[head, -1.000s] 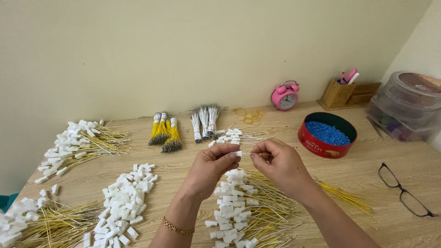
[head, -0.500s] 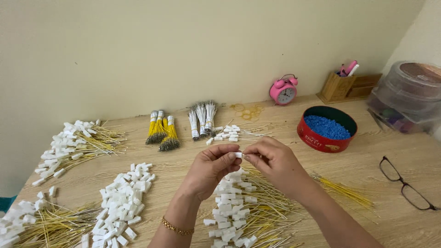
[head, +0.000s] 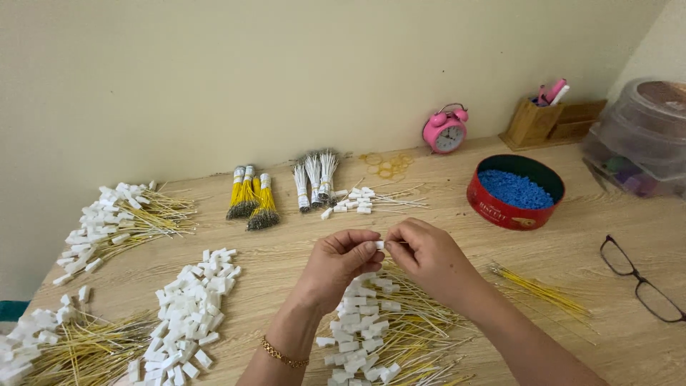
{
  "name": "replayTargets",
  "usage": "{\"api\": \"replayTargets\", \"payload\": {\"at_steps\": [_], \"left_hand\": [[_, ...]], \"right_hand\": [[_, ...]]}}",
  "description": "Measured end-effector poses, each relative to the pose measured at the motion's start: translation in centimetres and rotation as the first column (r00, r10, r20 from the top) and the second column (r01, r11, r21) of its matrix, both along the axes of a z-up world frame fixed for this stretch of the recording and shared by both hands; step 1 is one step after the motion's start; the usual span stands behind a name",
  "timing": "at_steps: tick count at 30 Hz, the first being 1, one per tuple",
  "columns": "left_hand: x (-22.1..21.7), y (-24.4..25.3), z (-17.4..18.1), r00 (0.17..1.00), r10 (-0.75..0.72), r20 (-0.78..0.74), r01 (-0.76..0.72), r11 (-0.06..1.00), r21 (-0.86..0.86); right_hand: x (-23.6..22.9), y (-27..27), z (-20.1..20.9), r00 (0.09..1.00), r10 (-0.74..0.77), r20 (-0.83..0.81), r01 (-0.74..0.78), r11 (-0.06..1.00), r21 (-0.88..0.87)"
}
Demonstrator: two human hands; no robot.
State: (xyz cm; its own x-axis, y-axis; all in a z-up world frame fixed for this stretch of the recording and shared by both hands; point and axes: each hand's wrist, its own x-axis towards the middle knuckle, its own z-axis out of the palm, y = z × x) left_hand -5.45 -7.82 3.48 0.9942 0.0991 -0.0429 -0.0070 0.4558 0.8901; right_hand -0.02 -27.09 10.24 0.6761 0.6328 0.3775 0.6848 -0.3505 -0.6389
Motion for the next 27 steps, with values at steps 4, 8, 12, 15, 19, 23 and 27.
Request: {"api": "replayTargets", "payload": {"at_steps": [4, 8, 12, 15, 19, 23, 27], "left_hand": [[0.7, 2.1, 2.3, 1.0, 0.009, -0.017, -0.005, 0.968, 0.253], [4.4, 6.3, 0.4, 0.936, 0.332, 0.115, -0.222, 0.307, 0.926], [7.6, 7.8, -3.3, 0.904, 0.306, 0.299, -0.304, -0.032, 0.952], [7.6, 6.2, -1.8, 0.891, 0.357, 0.28, -0.254, -0.118, 0.96], [8.4, 7.2, -4.1, 0.907, 0.399, 0.139, -0.052, -0.222, 0.974], [7.1, 6.6, -2.8, 0.887, 0.448, 0.114, -0.07, -0.115, 0.991], [5.9, 8.5, -3.6, 0.867, 0.386, 0.314, -0.296, -0.107, 0.949]], "right_hand": [[0.3, -0.4, -1.3, 0.991, 0.013, -0.135, -0.022, 0.998, -0.065], [-0.1, -1.3, -2.2, 0.985, 0.07, -0.157, -0.11, 0.96, -0.259], [1.0, -3.2, -3.3, 0.993, 0.075, -0.09, -0.096, 0.96, -0.264], [3.6, -7.3, -2.7, 0.968, -0.15, -0.204, 0.108, 0.973, -0.203], [5.6, -13.8, -2.5, 0.927, -0.37, 0.065, 0.362, 0.834, -0.417], [5.0, -17.7, -3.1, 0.87, -0.48, 0.114, 0.452, 0.682, -0.574], [4.3, -18.1, -3.8, 0.894, -0.443, 0.068, 0.384, 0.678, -0.627]]}}
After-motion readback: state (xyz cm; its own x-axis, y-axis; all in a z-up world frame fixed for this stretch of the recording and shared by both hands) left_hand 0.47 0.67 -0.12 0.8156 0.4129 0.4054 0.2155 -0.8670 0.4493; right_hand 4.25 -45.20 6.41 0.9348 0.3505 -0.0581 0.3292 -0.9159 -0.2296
